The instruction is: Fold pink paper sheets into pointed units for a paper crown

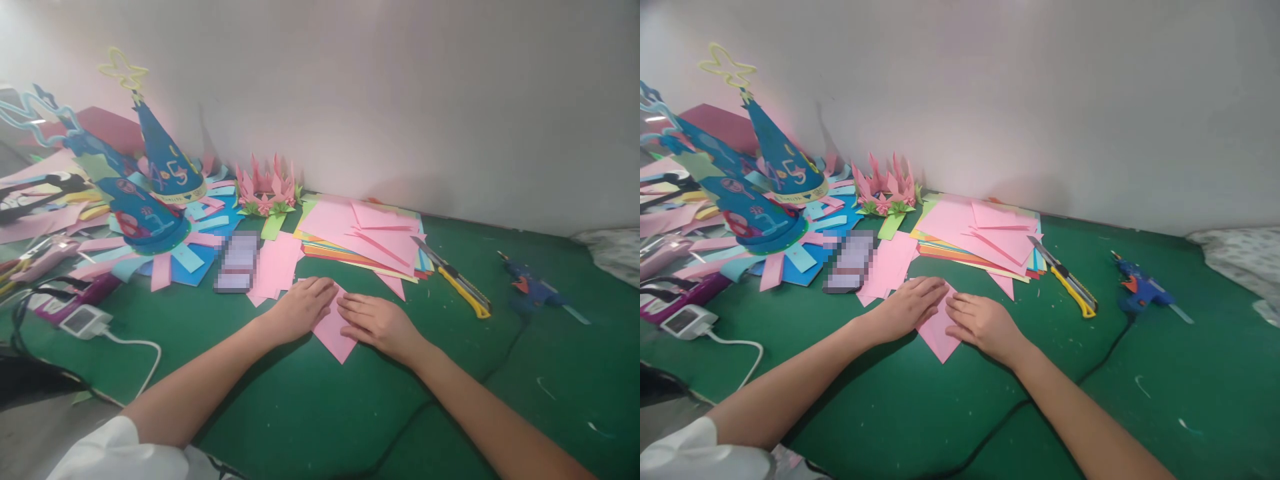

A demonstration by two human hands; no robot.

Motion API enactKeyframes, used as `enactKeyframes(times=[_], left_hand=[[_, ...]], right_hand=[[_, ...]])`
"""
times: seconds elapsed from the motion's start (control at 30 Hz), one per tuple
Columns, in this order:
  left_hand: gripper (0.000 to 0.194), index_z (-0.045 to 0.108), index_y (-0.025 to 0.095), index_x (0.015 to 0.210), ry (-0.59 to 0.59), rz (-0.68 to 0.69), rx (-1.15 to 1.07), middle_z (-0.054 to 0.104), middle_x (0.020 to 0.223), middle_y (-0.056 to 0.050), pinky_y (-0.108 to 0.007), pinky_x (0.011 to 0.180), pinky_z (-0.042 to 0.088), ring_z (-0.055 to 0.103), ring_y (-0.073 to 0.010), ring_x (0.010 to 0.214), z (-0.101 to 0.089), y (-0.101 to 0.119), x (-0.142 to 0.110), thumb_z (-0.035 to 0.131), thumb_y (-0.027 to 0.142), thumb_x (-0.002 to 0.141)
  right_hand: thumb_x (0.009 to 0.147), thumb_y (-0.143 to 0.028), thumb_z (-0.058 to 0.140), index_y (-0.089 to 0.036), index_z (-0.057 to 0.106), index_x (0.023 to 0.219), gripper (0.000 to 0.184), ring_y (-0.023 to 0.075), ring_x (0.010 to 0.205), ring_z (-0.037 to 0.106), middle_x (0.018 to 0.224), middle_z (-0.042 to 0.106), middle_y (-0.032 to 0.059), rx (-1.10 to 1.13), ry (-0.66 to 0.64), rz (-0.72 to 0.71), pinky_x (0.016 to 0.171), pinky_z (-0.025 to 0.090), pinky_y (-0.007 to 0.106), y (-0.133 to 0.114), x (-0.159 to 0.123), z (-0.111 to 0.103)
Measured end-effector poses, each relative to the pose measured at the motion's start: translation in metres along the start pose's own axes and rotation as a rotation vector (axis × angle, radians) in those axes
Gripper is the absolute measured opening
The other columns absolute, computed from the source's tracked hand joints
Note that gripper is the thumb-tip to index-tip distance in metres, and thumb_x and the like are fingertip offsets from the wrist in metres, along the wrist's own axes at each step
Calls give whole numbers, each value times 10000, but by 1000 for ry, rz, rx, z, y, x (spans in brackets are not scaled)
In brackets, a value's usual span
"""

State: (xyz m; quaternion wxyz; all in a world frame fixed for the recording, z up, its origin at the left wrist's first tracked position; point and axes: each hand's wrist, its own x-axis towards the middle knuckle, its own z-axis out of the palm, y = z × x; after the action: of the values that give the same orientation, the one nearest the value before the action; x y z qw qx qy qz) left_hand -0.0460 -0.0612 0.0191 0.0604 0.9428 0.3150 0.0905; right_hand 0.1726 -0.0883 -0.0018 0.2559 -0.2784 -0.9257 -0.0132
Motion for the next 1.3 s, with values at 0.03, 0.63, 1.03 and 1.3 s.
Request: enactKeyframes(times=[0.03, 0.63, 1.03, 1.3], left_hand=[[310, 444, 156, 1241, 3, -1, -2, 486, 1258, -99, -369, 972, 393, 469, -218, 1141, 0, 0, 0, 372, 231, 949], [357, 425, 168, 1295, 12, 27, 21, 468, 1334, -71, -356, 1005, 348, 452, -201, 1155, 8, -7, 1, 337, 274, 966], [323, 454, 190, 1256, 24, -2, 29, 482, 1303, -76, -354, 955, 387, 459, -200, 1134, 5, -2, 1, 321, 272, 972], [295, 468, 173, 1216, 24, 0, 13, 496, 1274, -80, -360, 964, 375, 452, -215, 1150, 4, -3, 0, 352, 262, 960]], right_hand=[[901, -309, 528, -144, 659, 1089, 282, 219, 1062, 618, 1110, 678, 85, -1, 1, -1, 959, 512, 376, 0, 0, 0], [888, -313, 548, -143, 667, 1073, 278, 221, 1062, 617, 1114, 676, 91, 26, -7, 24, 962, 506, 372, 0, 0, 0], [891, -308, 540, -134, 667, 1068, 279, 221, 1049, 623, 1112, 676, 99, 14, -8, 21, 952, 513, 374, -1, 2, -2], [896, -315, 529, -126, 658, 1065, 284, 218, 1054, 612, 1112, 674, 101, 39, -16, 26, 954, 504, 374, -1, 2, -2]])
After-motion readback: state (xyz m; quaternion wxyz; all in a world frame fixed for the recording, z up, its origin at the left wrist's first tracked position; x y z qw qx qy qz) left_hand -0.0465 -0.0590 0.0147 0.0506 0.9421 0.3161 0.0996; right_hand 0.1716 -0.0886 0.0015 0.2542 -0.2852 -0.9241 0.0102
